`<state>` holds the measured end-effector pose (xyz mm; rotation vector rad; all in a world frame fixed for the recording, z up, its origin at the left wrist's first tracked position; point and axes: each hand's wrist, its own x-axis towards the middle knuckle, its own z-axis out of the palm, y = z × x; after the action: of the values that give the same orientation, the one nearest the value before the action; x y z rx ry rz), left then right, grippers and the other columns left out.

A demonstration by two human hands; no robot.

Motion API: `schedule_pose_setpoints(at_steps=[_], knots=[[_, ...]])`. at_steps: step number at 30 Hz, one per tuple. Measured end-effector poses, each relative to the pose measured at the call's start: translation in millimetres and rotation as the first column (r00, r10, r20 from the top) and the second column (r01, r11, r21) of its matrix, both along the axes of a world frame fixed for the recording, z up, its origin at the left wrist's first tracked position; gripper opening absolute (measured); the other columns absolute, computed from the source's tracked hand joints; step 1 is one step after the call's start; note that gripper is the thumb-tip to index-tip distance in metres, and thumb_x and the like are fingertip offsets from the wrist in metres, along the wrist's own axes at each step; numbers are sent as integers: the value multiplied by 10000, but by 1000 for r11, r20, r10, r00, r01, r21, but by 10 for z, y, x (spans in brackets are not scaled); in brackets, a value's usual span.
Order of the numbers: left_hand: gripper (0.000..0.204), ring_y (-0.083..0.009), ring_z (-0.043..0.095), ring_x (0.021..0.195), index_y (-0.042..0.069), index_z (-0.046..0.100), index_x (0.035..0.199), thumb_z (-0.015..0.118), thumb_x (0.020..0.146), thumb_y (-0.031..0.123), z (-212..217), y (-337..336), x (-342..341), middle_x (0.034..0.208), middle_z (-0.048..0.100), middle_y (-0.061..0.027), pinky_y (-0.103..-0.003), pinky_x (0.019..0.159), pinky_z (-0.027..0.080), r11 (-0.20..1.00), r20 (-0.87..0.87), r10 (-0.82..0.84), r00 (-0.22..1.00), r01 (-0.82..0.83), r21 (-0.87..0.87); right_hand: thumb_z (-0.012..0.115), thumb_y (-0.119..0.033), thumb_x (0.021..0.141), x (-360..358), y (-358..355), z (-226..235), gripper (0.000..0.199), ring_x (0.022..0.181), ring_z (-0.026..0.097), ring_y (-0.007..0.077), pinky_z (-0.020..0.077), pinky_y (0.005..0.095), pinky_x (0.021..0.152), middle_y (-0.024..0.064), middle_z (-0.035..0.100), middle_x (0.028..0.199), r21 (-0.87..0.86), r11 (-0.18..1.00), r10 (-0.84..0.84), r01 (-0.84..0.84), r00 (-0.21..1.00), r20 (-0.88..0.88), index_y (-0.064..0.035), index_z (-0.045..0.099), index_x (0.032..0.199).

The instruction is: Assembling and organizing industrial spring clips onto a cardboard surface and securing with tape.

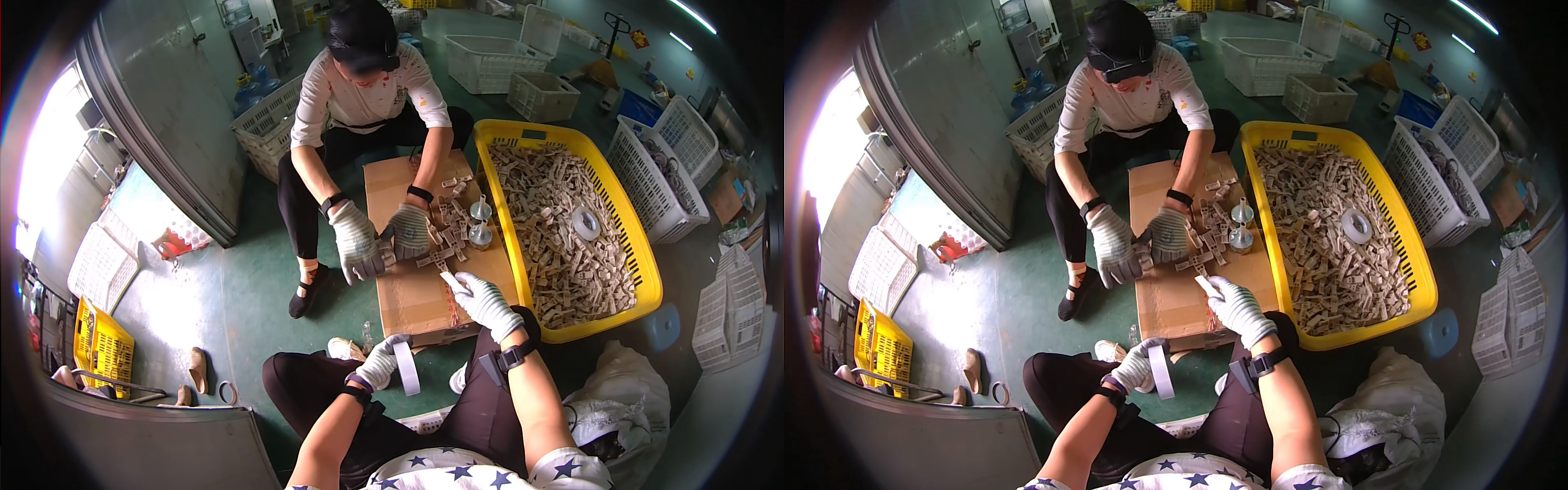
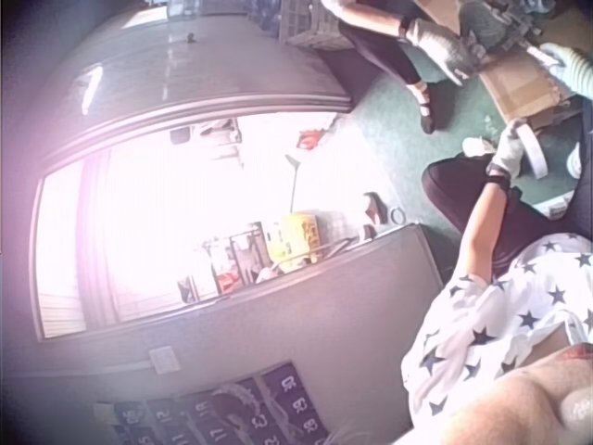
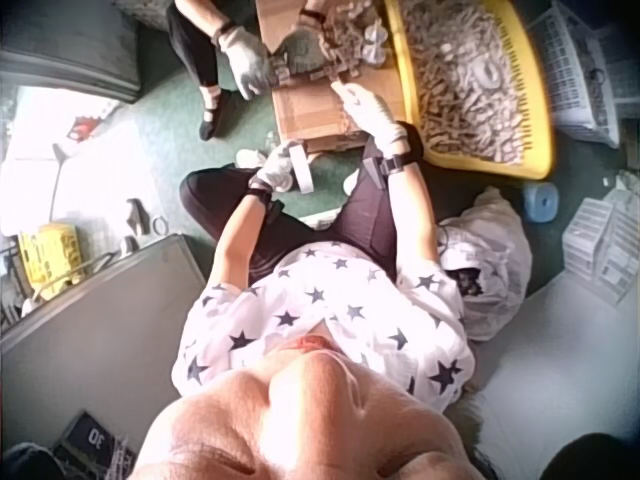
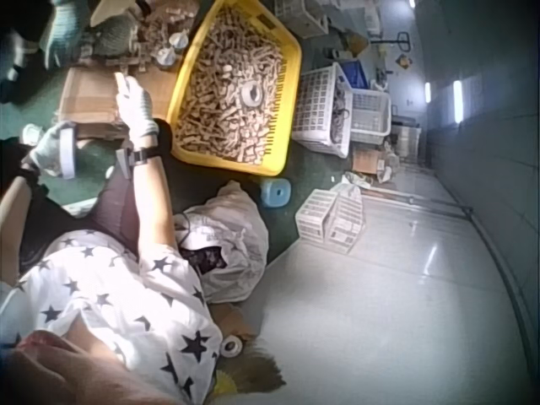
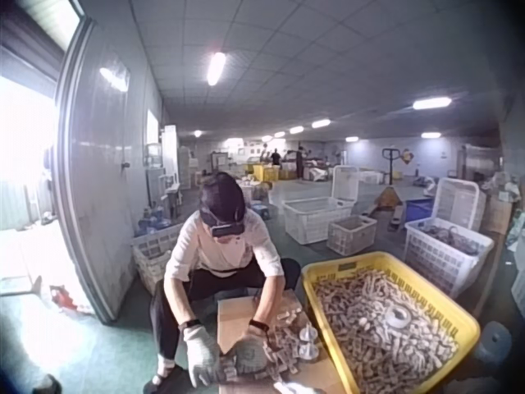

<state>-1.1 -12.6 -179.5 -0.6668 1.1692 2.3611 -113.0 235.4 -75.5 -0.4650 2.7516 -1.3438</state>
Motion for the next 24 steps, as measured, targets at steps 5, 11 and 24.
schedule_pose_setpoints(at_steps=[5,11,24], knots=[[459,-129,595,903,125,609,1135,685,755,-120,-444,-164,37,1026,621,7,-283,784,516,985,-188,-149,971,163,61,572,-194,849,-19,40,-41,274,884,629,391,510,444,770,215,659,940,217,962,-169,166,986,-3,-82,587,1099],[495,-132,587,928,130,598,1150,684,741,-137,-691,-244,42,1043,615,2,-290,798,514,973,-194,-142,971,173,152,542,-217,856,-8,-29,30,218,915,620,387,508,457,784,186,660,958,380,923,-124,56,980,156,-124,632,1032],[92,-164,625,739,15,620,934,620,852,58,-21,-135,-54,821,642,-52,-291,683,536,993,-66,56,996,-48,112,523,-246,878,-18,-55,71,241,949,612,387,501,457,806,185,654,987,462,887,-100,-9,972,211,-122,620,1060]])
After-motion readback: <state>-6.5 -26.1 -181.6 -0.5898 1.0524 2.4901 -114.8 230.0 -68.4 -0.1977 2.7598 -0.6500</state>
